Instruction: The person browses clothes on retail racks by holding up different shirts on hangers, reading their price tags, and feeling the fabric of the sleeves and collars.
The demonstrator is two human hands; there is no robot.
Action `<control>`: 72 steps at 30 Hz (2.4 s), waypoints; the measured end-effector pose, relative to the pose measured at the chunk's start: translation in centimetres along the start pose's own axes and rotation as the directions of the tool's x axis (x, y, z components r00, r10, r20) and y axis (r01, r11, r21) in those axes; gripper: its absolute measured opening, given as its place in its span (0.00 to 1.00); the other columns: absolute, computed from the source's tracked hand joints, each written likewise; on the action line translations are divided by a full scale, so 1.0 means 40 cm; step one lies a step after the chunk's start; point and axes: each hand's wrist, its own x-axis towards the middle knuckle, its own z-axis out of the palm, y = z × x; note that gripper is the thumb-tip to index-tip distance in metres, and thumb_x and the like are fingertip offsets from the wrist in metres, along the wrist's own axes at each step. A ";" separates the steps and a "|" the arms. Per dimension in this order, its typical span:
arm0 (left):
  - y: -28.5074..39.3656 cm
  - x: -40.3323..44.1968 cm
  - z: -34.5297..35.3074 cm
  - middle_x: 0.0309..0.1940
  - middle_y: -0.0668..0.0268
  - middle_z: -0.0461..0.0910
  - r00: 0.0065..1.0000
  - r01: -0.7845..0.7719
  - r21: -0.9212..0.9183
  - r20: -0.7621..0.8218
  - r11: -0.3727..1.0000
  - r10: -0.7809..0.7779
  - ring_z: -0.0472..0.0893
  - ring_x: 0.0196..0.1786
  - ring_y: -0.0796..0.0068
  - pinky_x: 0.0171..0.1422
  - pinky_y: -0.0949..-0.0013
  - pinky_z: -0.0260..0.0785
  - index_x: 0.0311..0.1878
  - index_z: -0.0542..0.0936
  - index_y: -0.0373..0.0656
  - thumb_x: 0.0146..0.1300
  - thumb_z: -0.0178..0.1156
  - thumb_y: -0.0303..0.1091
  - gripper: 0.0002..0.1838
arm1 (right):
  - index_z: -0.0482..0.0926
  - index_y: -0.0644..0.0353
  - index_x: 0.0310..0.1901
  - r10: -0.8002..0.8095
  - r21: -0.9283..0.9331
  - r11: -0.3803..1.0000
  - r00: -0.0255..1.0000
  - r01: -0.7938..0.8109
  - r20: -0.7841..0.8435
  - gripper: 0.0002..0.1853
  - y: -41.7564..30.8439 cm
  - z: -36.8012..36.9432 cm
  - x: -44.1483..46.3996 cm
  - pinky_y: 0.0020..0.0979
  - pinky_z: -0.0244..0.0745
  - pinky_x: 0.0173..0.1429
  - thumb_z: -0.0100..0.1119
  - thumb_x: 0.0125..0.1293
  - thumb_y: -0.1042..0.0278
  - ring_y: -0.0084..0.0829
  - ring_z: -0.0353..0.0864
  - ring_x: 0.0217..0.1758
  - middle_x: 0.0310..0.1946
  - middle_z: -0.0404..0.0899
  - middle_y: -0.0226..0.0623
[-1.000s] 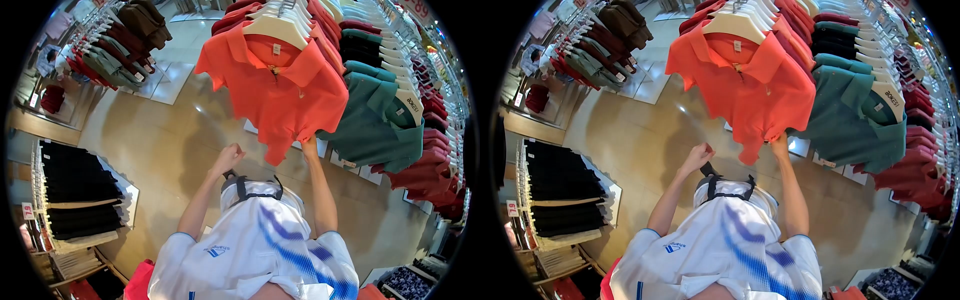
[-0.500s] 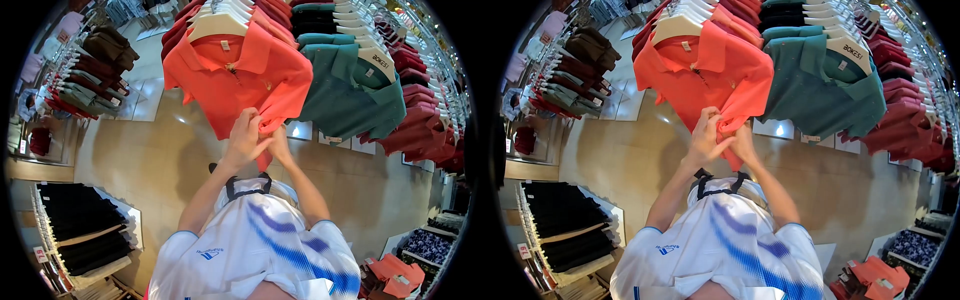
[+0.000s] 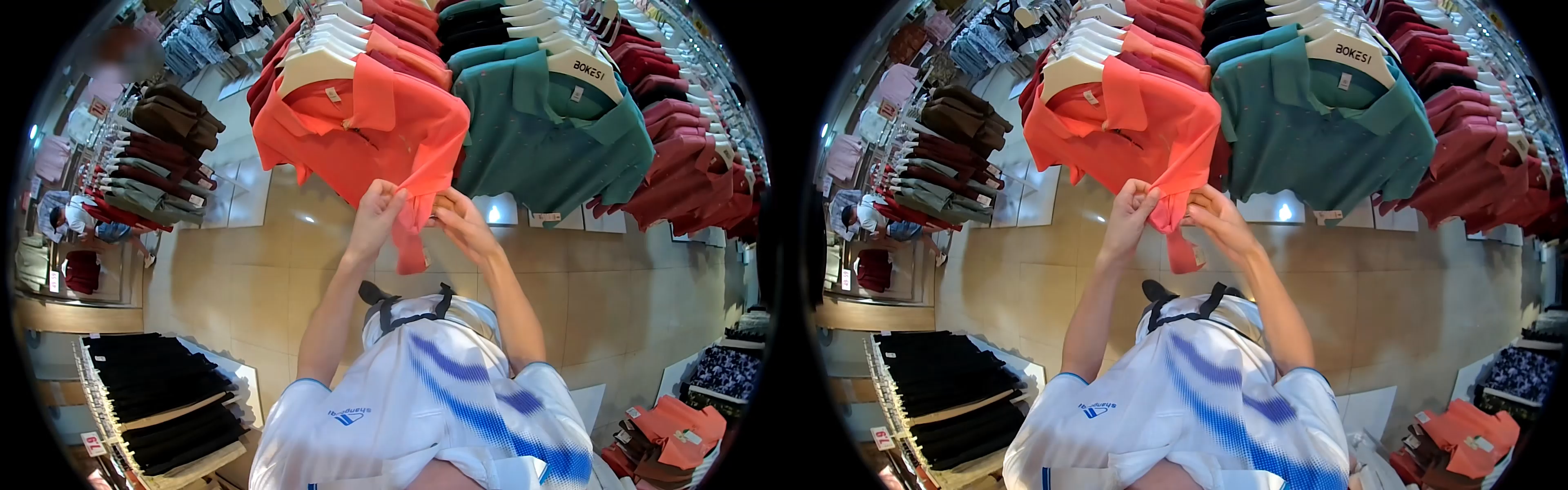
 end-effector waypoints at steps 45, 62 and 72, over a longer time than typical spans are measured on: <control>-0.198 -0.013 0.111 0.25 0.62 0.76 0.998 -0.022 0.007 -0.053 1.000 0.023 0.78 0.22 0.75 0.26 0.74 0.71 0.44 0.63 0.35 0.67 0.50 0.24 0.07 | 0.75 0.65 0.37 -0.489 -0.792 0.610 0.797 0.020 -0.356 0.07 -0.018 -0.040 -0.004 0.26 0.68 0.22 0.45 0.61 0.80 0.25 0.77 0.16 0.15 0.76 0.34; -0.174 -0.048 0.142 0.18 0.54 0.77 0.971 -0.126 0.396 0.237 0.910 0.032 0.78 0.23 0.50 0.28 0.56 0.68 0.37 0.67 0.39 0.70 0.51 0.40 0.13 | 0.78 0.64 0.38 -0.582 -0.875 0.466 0.700 -0.130 -0.414 0.06 -0.024 -0.159 -0.007 0.25 0.65 0.23 0.52 0.65 0.74 0.18 0.71 0.17 0.16 0.72 0.33; -0.195 -0.013 -0.244 0.20 0.65 0.76 0.981 0.053 0.351 -0.192 0.935 0.016 0.75 0.20 0.77 0.23 0.71 0.67 0.36 0.71 0.38 0.68 0.55 0.37 0.11 | 0.77 0.65 0.47 -0.741 -0.992 0.123 0.666 0.013 -0.083 0.10 -0.246 0.068 0.080 0.30 0.73 0.48 0.55 0.64 0.77 0.32 0.80 0.42 0.39 0.79 0.41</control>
